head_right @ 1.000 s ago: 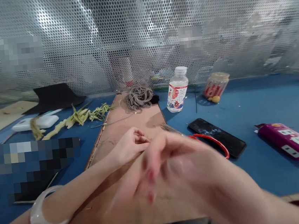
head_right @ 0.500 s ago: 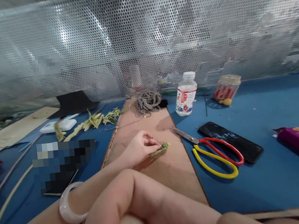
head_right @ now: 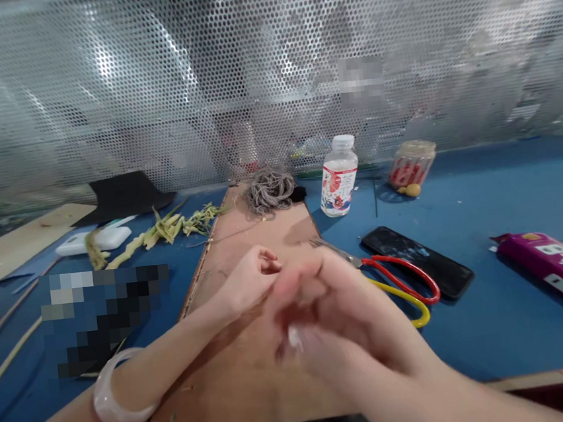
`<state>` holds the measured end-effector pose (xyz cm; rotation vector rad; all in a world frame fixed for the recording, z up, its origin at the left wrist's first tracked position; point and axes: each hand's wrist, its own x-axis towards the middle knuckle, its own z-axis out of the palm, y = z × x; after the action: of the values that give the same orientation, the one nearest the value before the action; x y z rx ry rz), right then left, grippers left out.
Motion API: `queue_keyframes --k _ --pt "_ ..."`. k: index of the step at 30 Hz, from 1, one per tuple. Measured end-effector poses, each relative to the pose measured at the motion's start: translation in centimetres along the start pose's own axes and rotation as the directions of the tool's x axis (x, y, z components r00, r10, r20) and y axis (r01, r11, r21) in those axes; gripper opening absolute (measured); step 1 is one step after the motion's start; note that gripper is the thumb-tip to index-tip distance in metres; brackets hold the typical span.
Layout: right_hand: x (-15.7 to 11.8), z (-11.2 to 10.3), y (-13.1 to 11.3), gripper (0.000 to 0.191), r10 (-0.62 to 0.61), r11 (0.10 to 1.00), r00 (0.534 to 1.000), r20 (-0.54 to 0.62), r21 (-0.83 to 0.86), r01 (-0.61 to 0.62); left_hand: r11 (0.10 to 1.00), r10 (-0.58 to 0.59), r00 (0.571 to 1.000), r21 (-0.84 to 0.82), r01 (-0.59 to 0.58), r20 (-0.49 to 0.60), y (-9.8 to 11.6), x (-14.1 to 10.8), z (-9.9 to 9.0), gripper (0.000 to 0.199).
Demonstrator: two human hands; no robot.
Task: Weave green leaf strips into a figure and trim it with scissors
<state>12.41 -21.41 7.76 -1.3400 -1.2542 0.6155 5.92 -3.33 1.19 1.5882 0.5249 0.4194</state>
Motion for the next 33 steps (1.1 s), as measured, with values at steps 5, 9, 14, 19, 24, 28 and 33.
queue_keyframes --k 5,9,14,19,24,28,33 --pt "3.5 -1.6 4.7 0.028 0.501 0.856 0.865 -0.023 -0.138 -0.499 0.999 -0.039 0.999 0.020 0.039 0.021 0.3 0.1 0.1 0.037" --pt "4.9 -1.1 7.5 0.045 0.505 0.850 0.862 -0.036 -0.150 -0.505 0.998 -0.015 1.000 0.057 0.015 0.005 -0.4 0.3 -0.2 0.036" --pt "5.4 -0.4 8.7 0.052 0.350 0.903 0.936 -0.036 -0.252 -0.347 1.000 -0.017 1.000 0.000 0.017 0.001 -0.4 0.2 0.0 0.038" --pt "5.7 -0.7 9.0 0.049 0.281 0.924 0.958 0.052 -0.282 -0.256 0.997 -0.054 0.998 0.050 0.056 -0.045 0.5 -0.3 0.3 0.037" --pt "5.5 -1.2 8.4 0.025 0.285 0.935 0.954 0.099 -0.250 -0.253 0.995 -0.050 0.996 0.087 0.056 -0.071 0.6 -0.4 0.4 0.035" --pt "5.2 -1.6 8.5 0.009 0.323 0.926 0.937 0.133 -0.248 -0.284 0.994 -0.080 0.992 0.065 0.087 -0.099 0.3 -0.3 0.4 0.036" --pt "5.1 -2.1 9.4 0.014 0.408 0.902 0.900 0.153 -0.223 -0.371 0.991 -0.125 0.986 0.041 0.130 -0.106 0.9 -0.3 0.6 0.037"
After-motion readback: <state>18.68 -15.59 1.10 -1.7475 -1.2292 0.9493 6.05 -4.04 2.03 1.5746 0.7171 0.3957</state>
